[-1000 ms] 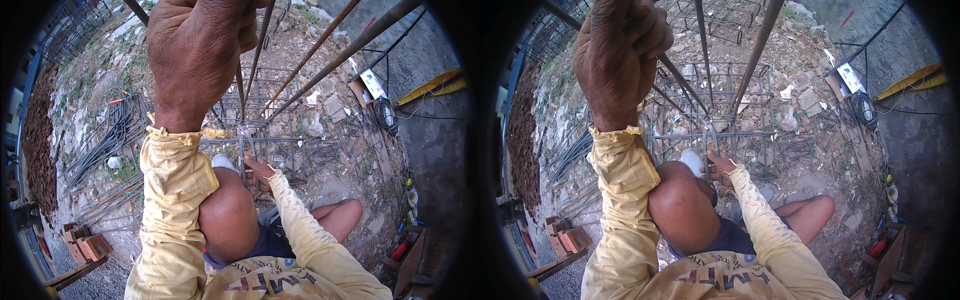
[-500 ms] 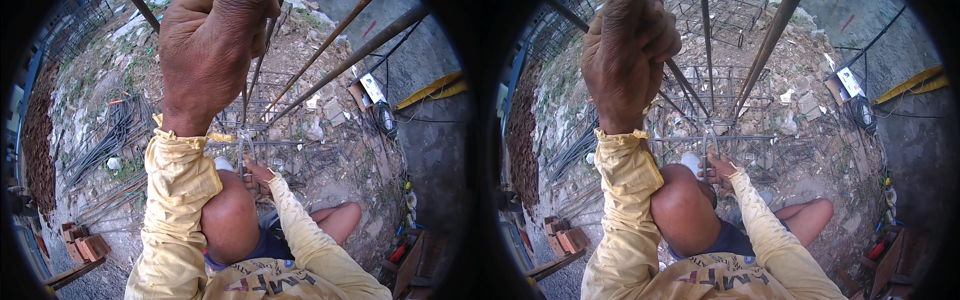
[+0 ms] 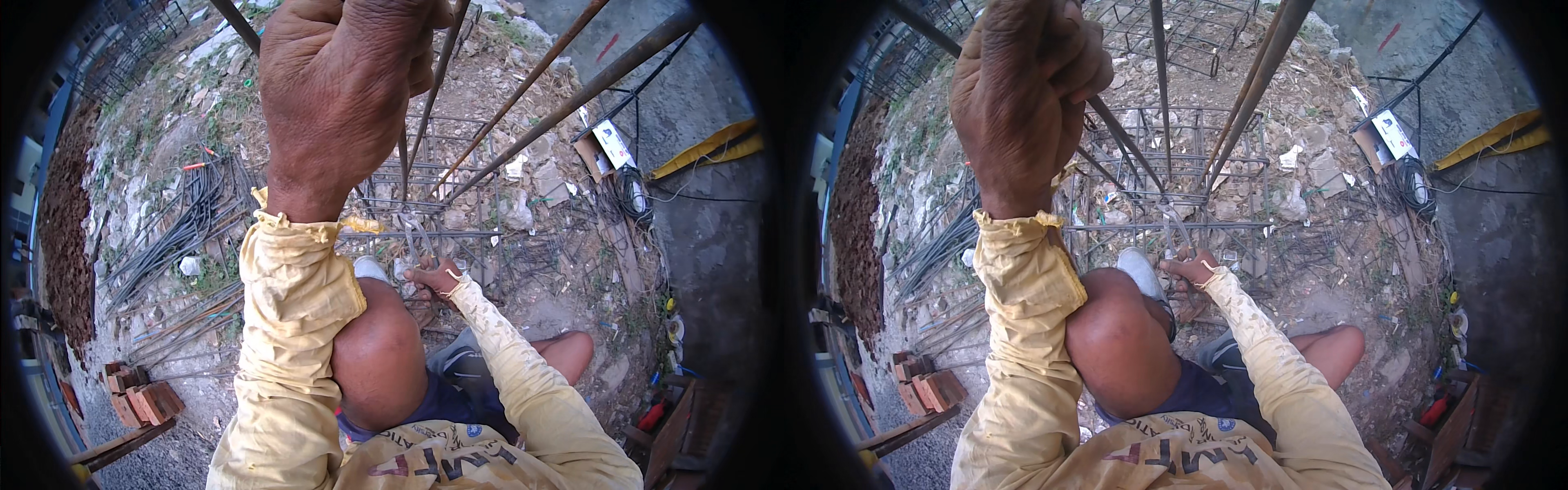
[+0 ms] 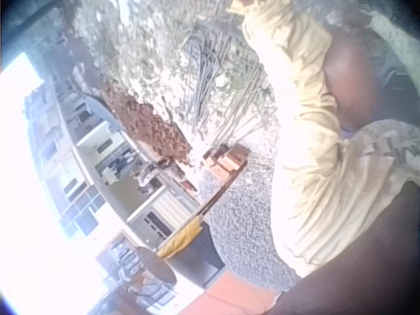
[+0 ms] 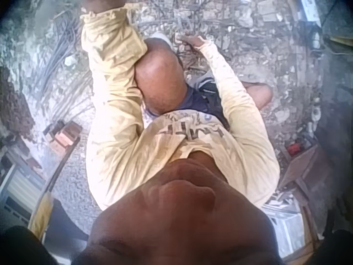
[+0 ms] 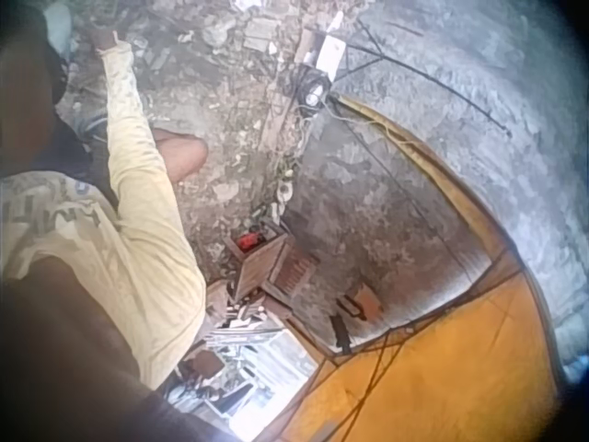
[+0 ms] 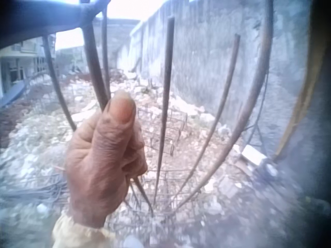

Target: The person assembles a rebar cage by positioning vertical steel bars and tying them together with wire. They place a pre-bent rebar ring around the vertical bars and secure it by twisting wire ties at multiple intersections.

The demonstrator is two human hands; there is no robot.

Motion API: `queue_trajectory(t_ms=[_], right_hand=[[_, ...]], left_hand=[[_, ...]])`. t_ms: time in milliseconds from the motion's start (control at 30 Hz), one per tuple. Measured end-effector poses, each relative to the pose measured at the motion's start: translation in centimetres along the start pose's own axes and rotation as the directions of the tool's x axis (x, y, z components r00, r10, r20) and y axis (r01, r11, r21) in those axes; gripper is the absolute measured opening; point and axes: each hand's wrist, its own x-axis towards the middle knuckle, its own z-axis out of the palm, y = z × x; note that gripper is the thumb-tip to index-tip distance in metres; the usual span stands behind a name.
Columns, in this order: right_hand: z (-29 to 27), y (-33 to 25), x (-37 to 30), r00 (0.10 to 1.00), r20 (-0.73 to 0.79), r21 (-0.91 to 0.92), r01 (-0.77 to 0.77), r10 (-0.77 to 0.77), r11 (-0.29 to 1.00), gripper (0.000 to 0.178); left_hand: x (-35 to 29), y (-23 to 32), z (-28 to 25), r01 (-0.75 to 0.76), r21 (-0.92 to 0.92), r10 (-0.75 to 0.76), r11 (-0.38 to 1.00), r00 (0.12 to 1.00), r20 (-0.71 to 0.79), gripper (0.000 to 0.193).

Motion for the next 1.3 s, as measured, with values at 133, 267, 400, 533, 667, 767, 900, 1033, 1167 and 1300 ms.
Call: queue_trajectory(t_ms=[133, 267, 400, 533, 667, 767, 900, 1033, 1167, 1300], right_hand=[[-0.8, -0.9, -0.8, 0.997, 0.009, -0.037, -0.077, 0.077, 0.996, 0.033], [-1.2, -0.3, -0.4, 0.999, 0.008, -0.075, -0.039, 0.039, 0.996, 0.031], [-0.3, -0.6, -1.2, 0.993, 0.090, 0.139, -0.093, 0.081, 0.986, 0.028], [-1.6, 1.4, -0.7, 0.904, 0.427, 0.526, -0.253, 0.005, 0.812, 0.027], [-0.4, 2.5, -0.5, 0.960, 0.280, 0.502, -0.142, -0.004, 0.853, 0.023], [0.4, 3.8, 0.7, 0.910, -0.209, -0.230, 0.311, -0.358, 0.922, 0.045], [0.4, 6.7, 1.9, 0.604, -0.363, -0.760, 0.248, -0.710, 0.600, 0.058], [-0.2, 8.1, 2.9, 0.851, -0.267, -0.407, 0.327, -0.453, 0.853, 0.056], [1.1, 6.6, 1.2, 0.983, 0.011, 0.384, 0.163, -0.181, 0.909, 0.056], [0.6, 8.1, 3.9, 0.974, -0.076, 0.328, 0.228, -0.215, 0.917, 0.056]], left_hand=[[0.3, -0.6, -0.3, -0.058, 0.008, 0.058, 0.998, 0.997, 0.059, 0.046], [0.6, -1.1, -0.7, -0.076, 0.043, 0.071, 0.996, 0.991, 0.112, 0.046], [0.7, -1.2, -1.6, -0.042, -0.006, 0.043, 0.999, 0.983, 0.179, 0.045], [0.6, -0.5, -1.1, -0.015, -0.003, 0.016, 1.000, 0.980, 0.198, 0.042], [-0.3, -0.3, 0.2, -0.003, 0.050, -0.001, 0.999, 0.997, 0.075, 0.042], [0.2, -0.6, -0.6, -0.031, 0.069, 0.018, 0.997, 0.983, 0.184, 0.042], [0.7, -1.1, -0.5, -0.114, 0.088, 0.086, 0.990, 0.957, 0.276, 0.043], [-0.1, -0.9, 1.4, -0.058, 0.151, 0.052, 0.987, 0.998, 0.042, 0.043], [0.2, -0.3, -0.3, 0.157, -0.016, -0.150, 0.987, 0.963, 0.225, 0.037], [-0.2, -0.6, 1.3, 0.122, 0.068, -0.129, 0.990, 0.985, 0.114, 0.039]])
